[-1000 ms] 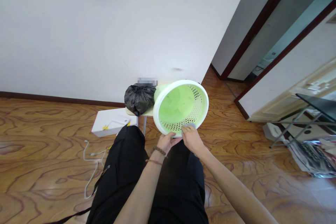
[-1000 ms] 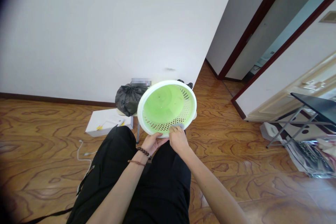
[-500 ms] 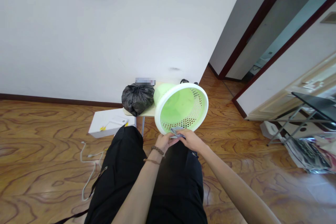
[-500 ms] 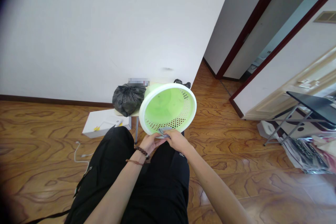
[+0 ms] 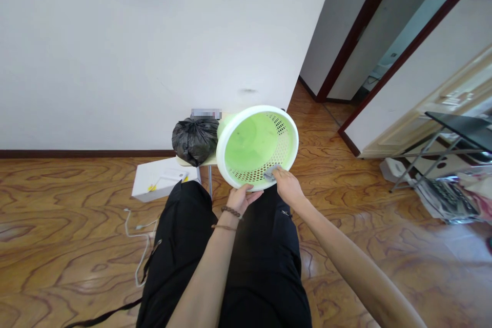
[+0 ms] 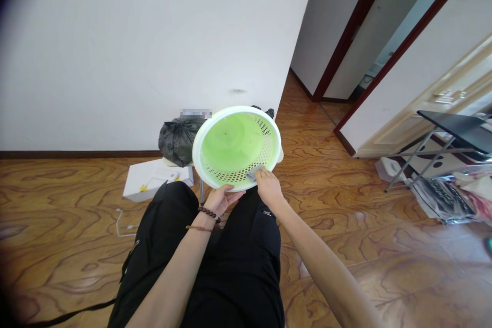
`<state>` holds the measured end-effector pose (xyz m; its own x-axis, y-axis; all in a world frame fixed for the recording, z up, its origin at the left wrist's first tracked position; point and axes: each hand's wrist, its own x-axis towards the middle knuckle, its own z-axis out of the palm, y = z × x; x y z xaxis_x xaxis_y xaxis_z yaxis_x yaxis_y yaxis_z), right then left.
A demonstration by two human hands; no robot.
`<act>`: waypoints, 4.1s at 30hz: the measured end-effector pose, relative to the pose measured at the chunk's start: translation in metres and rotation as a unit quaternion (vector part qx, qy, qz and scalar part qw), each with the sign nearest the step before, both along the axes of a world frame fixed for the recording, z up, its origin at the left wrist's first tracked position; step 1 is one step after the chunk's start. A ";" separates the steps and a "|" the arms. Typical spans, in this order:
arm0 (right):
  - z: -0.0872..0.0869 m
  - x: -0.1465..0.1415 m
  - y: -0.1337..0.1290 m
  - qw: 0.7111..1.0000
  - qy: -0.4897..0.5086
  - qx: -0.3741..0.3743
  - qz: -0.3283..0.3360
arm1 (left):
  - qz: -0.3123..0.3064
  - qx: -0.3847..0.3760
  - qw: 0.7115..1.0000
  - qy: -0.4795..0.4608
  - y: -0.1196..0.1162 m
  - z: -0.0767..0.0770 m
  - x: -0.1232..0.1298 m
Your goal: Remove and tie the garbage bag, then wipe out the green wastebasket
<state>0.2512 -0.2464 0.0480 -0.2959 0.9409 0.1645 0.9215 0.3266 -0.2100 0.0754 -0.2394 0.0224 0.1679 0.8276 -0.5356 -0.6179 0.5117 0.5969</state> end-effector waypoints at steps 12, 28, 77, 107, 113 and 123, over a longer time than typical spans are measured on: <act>0.015 0.020 0.017 0.996 -0.018 0.082 0.014 | 0.010 -0.018 1.000 -0.009 0.002 0.011 -0.005; -0.006 0.008 0.003 0.999 -0.022 0.026 0.029 | -0.001 -0.011 0.999 0.032 -0.001 0.010 -0.003; -0.002 -0.016 0.014 0.982 0.137 -0.025 0.130 | -0.015 -0.006 0.999 0.032 0.000 0.006 -0.005; -0.006 -0.014 0.017 0.974 0.211 0.017 0.086 | -0.025 -0.013 0.999 0.027 -0.001 0.003 -0.005; -0.001 -0.012 0.019 0.975 0.192 -0.062 0.097 | -0.026 -0.016 0.999 0.031 -0.001 0.003 -0.005; 0.000 -0.015 0.016 0.977 0.194 -0.005 0.094 | -0.023 -0.018 0.999 0.025 -0.001 0.004 -0.006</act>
